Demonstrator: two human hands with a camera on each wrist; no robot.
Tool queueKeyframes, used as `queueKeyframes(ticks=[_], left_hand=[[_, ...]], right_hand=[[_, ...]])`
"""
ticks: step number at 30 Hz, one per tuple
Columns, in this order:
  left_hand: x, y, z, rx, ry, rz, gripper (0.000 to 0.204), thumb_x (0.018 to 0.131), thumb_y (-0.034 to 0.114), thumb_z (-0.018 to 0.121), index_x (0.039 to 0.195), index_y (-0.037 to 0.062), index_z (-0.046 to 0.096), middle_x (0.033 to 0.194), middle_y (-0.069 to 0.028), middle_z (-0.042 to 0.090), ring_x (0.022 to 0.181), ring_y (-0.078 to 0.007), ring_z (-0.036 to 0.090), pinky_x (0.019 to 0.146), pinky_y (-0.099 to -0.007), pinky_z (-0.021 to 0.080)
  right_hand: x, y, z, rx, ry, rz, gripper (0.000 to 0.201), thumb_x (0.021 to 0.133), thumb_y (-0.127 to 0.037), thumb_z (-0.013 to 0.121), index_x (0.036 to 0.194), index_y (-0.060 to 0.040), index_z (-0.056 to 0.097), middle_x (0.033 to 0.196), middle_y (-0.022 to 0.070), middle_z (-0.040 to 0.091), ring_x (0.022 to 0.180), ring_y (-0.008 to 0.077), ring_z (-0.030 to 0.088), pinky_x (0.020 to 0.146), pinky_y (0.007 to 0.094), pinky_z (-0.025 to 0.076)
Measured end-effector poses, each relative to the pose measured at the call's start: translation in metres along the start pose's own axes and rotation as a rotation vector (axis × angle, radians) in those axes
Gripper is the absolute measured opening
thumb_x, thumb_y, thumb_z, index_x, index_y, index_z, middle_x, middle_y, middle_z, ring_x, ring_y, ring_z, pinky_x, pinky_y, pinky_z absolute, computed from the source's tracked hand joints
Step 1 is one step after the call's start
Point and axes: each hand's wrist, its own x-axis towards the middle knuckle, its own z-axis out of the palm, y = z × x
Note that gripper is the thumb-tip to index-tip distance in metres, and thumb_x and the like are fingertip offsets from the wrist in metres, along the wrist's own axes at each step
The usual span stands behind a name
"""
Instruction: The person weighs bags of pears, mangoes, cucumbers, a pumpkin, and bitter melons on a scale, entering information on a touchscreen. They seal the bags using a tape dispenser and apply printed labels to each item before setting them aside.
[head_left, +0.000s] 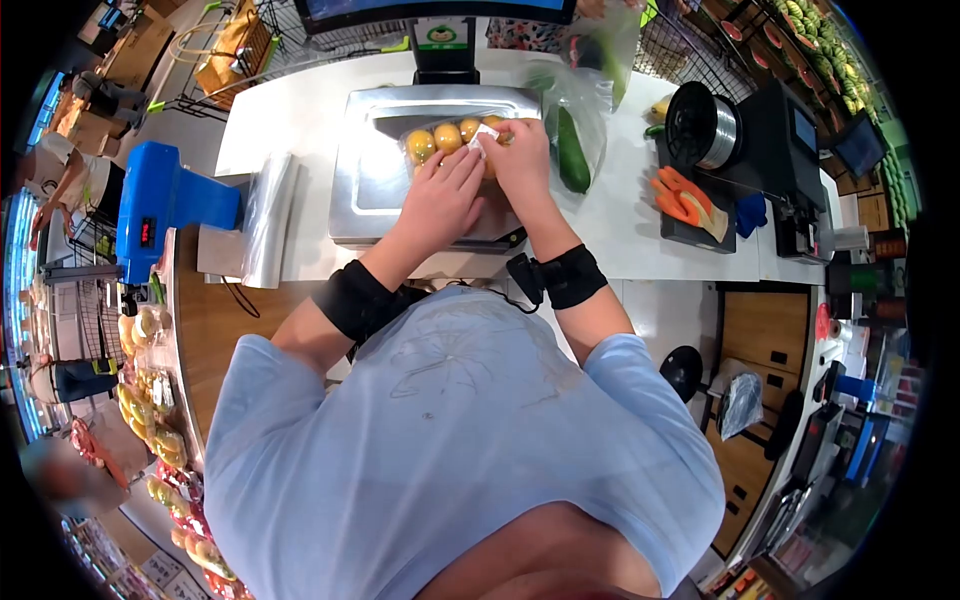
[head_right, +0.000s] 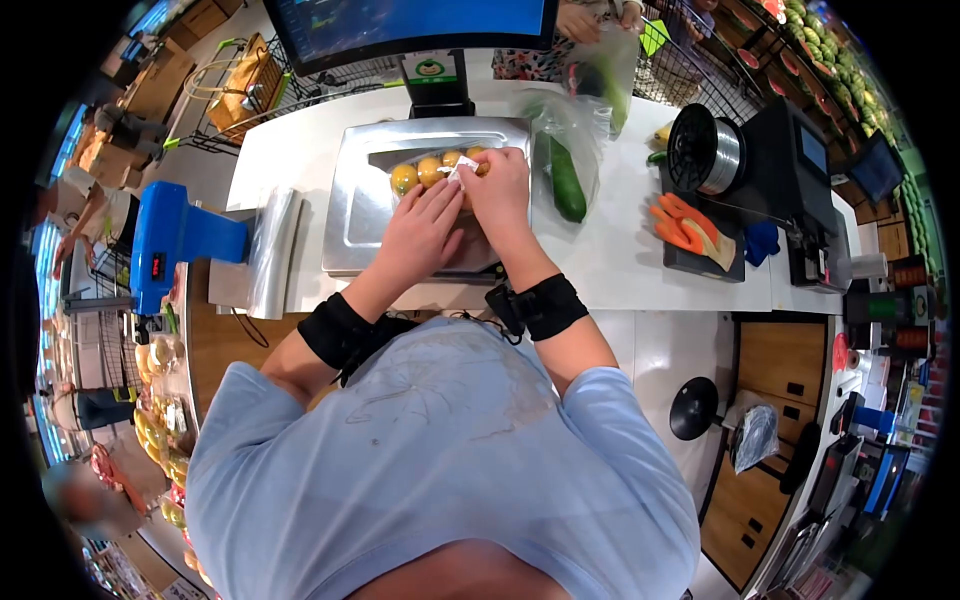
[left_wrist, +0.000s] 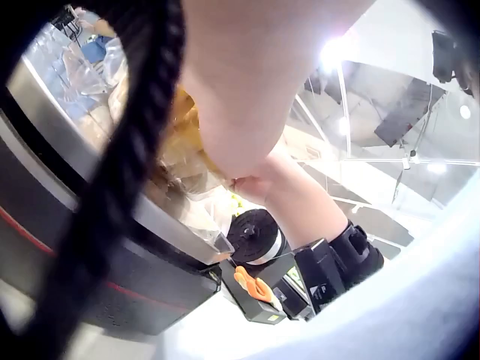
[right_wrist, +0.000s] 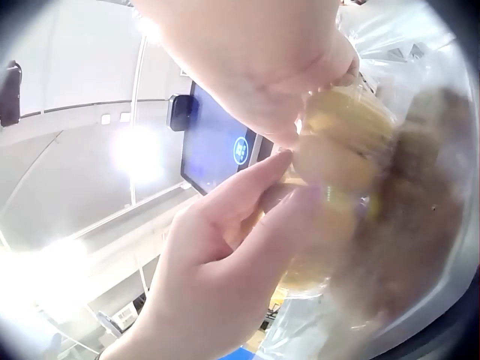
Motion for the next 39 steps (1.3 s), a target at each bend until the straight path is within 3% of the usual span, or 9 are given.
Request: queueKeyframes(ticks=[6, 10, 14, 16, 18, 20, 28, 34, 39], left_hand=[[-0.002, 0.0, -0.002, -0.014, -0.011, -0.004, 0.052, 0.076, 0.02, 0.065, 0.123, -0.0001, 0.052, 0.128, -0.0134, 0.052, 0.123, -0.0261, 0.045, 0.104, -0.042, 0.032], [-0.008, -0.006, -0.009, -0.035, 0.014, 0.061, 0.05, 0.076, 0.02, 0.065, 0.12, 0.0004, 0.054, 0.124, -0.0147, 0.054, 0.12, -0.0278, 0.048, 0.101, -0.0418, 0.036], [-0.026, -0.027, -0.008, -0.269, 0.245, -0.254, 0.045, 0.079, 0.02, 0.065, 0.117, -0.0008, 0.056, 0.114, -0.0203, 0.059, 0.109, -0.032, 0.056, 0.093, -0.0404, 0.042], [-0.034, -0.041, 0.002, -0.316, 0.199, -0.729, 0.048, 0.083, 0.028, 0.062, 0.122, -0.0002, 0.054, 0.111, -0.0245, 0.059, 0.107, -0.0339, 0.057, 0.09, -0.0414, 0.044], [-0.027, -0.039, -0.004, -0.365, 0.111, -0.744, 0.053, 0.086, 0.034, 0.06, 0.125, -0.0009, 0.051, 0.109, -0.0264, 0.059, 0.104, -0.0326, 0.058, 0.087, -0.0389, 0.045], [0.001, -0.013, -0.038, -0.793, -0.087, -0.985, 0.052, 0.088, 0.035, 0.057, 0.123, -0.0033, 0.051, 0.109, -0.0252, 0.059, 0.102, -0.0311, 0.059, 0.086, -0.0355, 0.046], [0.0, 0.0, -0.002, -0.82, 0.268, -0.703, 0.055, 0.087, 0.017, 0.061, 0.132, -0.0033, 0.038, 0.128, -0.0196, 0.048, 0.116, -0.0257, 0.05, 0.096, -0.0353, 0.041], [0.065, 0.043, -0.05, -0.649, 0.226, -0.429, 0.056, 0.083, 0.013, 0.065, 0.131, -0.0025, 0.04, 0.125, -0.0183, 0.05, 0.114, -0.0263, 0.051, 0.096, -0.0337, 0.04], [0.118, 0.069, -0.026, -0.761, -0.044, -0.266, 0.059, 0.082, 0.022, 0.067, 0.13, -0.0033, 0.043, 0.122, -0.0197, 0.054, 0.113, -0.0325, 0.053, 0.095, -0.0364, 0.041]], right_hand=[[0.014, 0.011, 0.003, 0.054, 0.148, 0.152, 0.046, 0.069, -0.023, 0.075, 0.108, -0.0026, 0.061, 0.105, 0.0186, 0.055, 0.098, 0.0348, 0.054, 0.086, 0.0393, 0.045], [0.02, 0.042, 0.014, 0.108, -0.075, 0.283, 0.064, 0.074, -0.036, 0.072, 0.123, 0.0, 0.052, 0.107, 0.0208, 0.056, 0.098, 0.0366, 0.055, 0.089, 0.0404, 0.044], [0.018, 0.051, 0.016, 0.338, -0.194, 0.476, 0.074, 0.079, -0.051, 0.063, 0.124, 0.0067, 0.049, 0.118, 0.0257, 0.056, 0.108, 0.0349, 0.055, 0.093, 0.0385, 0.043], [0.022, 0.045, 0.007, 0.304, -0.223, 0.508, 0.077, 0.08, -0.053, 0.061, 0.124, 0.0088, 0.049, 0.12, 0.0264, 0.055, 0.112, 0.0315, 0.055, 0.094, 0.0364, 0.043], [0.027, 0.037, -0.005, 0.486, -0.497, 0.595, 0.079, 0.079, -0.055, 0.061, 0.124, 0.0086, 0.049, 0.116, 0.0251, 0.058, 0.11, 0.0302, 0.057, 0.093, 0.0356, 0.044], [0.024, 0.038, 0.002, 0.442, -0.441, 0.573, 0.075, 0.077, -0.052, 0.066, 0.12, 0.0084, 0.052, 0.112, 0.0231, 0.061, 0.107, 0.0276, 0.058, 0.091, 0.0343, 0.045], [-0.002, 0.019, -0.023, 0.85, -0.215, 0.57, 0.063, 0.076, -0.021, 0.076, 0.124, 0.0056, 0.045, 0.111, 0.0113, 0.058, 0.097, 0.0174, 0.059, 0.084, 0.0304, 0.048], [-0.011, 0.058, -0.081, 1.452, -0.41, 0.707, 0.06, 0.081, -0.015, 0.068, 0.134, -0.0063, 0.039, 0.123, 0.0107, 0.052, 0.113, 0.0208, 0.053, 0.092, 0.0351, 0.048], [-0.045, 0.116, -0.113, 1.812, -0.168, 0.67, 0.051, 0.089, -0.033, 0.054, 0.133, -0.0094, 0.042, 0.129, 0.01, 0.051, 0.117, 0.0252, 0.051, 0.099, 0.0422, 0.042]])
